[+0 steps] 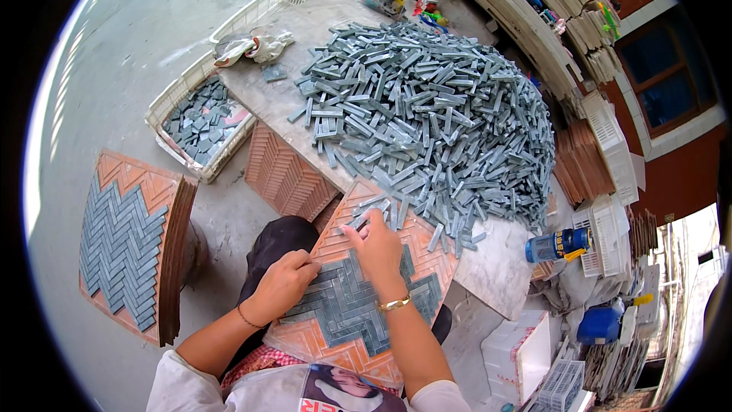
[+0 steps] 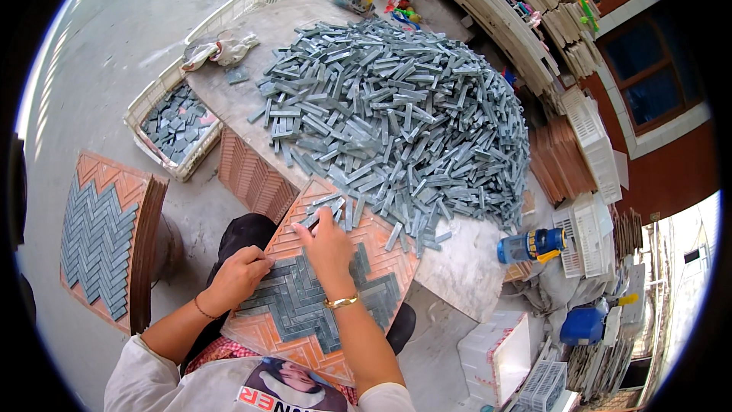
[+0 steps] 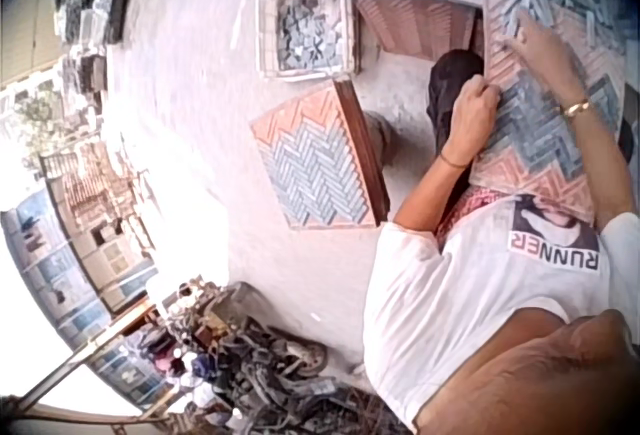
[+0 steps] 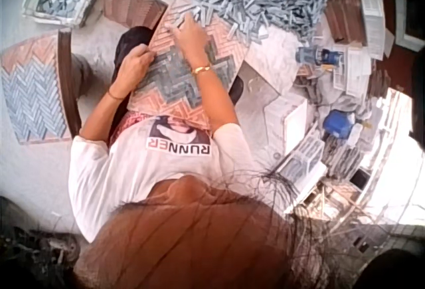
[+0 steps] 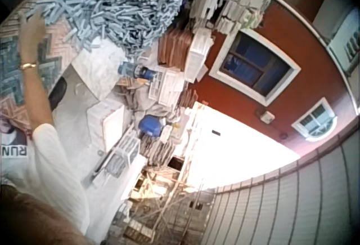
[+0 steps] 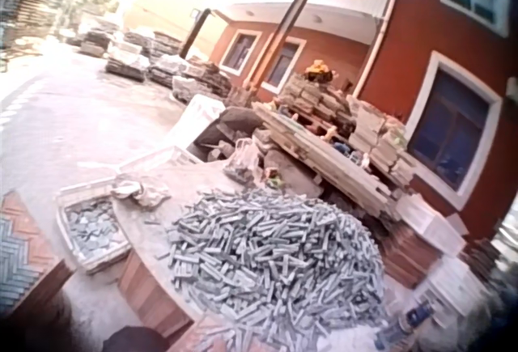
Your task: The person arranges small gray rectangular tiles by hand onto an orange board to form a herringbone pattern. The person picks tiles from a nearby pile, places them in sequence, and occasionally adjusts their position before completing the board.
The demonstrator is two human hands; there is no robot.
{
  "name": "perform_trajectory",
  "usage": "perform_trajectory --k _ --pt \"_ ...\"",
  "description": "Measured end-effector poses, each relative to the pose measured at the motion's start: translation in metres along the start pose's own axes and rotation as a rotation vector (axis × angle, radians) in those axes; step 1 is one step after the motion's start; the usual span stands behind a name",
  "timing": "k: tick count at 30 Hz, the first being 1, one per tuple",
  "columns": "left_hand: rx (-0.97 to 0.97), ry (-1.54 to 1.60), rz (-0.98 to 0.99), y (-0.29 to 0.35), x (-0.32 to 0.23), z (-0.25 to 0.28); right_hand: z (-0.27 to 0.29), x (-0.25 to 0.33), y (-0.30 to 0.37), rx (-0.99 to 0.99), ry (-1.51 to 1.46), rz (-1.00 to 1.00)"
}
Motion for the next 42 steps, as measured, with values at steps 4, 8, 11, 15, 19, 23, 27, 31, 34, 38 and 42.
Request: perform_trajectory --k 4,8,11,15,19,23,27,31,34,38,42 --pt "0.005 0.046 0.008 -0.002 -0.003 0.004 -0.004 -0.005 -0.004 -0.061 -0.042 -0.127" --pt "0.006 0.078 0.05 0.001 0.003 0.001 -0.009 -0.042 0.003 0.092 -0.693 -0.293" --pt "-0.002 0.075 0.073 0.002 0.003 0.002 -0.003 -0.048 0.01 0.243 -0.834 -0.248" --pt "-0.013 0.09 0.065 0.002 0.001 0.002 0.0 -0.051 0.017 0.296 -0.756 -0.162" --pt "-0.013 0.086 0.055 0.001 0.001 0.001 -0.003 -0.055 0.019 0.224 -0.712 -0.155" --pt "-0.047 0.071 0.063 0.003 0.001 -0.001 0.021 -0.058 0.012 -0.268 -0.304 -0.131" --pt "-0.073 0.054 0.08 0.002 -0.001 -0.001 0.035 -0.026 0.005 -0.398 0.2 0.247" --pt "-0.043 0.063 0.064 -0.001 -0.002 0.001 0.004 -0.014 -0.008 -0.167 0.13 0.406" --pt "-0.082 0.07 0.01 0.001 -0.006 0.005 0.003 -0.007 -0.013 -0.152 0.125 0.532" --pt "-0.164 0.198 0.147 0.012 0.002 0.006 0.003 0.002 0.005 0.075 0.054 0.688" --pt "-0.216 0.24 0.215 0.011 0.003 0.004 0.002 0.008 0.013 0.186 -0.039 0.634"
Point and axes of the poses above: each hand's wrist, its own y-axis away from the middle knuckle, its own z-axis out of the back of the hand, x = y × z, the point moved 3 cm from there along -y, towards the middle knuckle, and after that the axes turned 13 degrees about y, right-handed, at the moved point
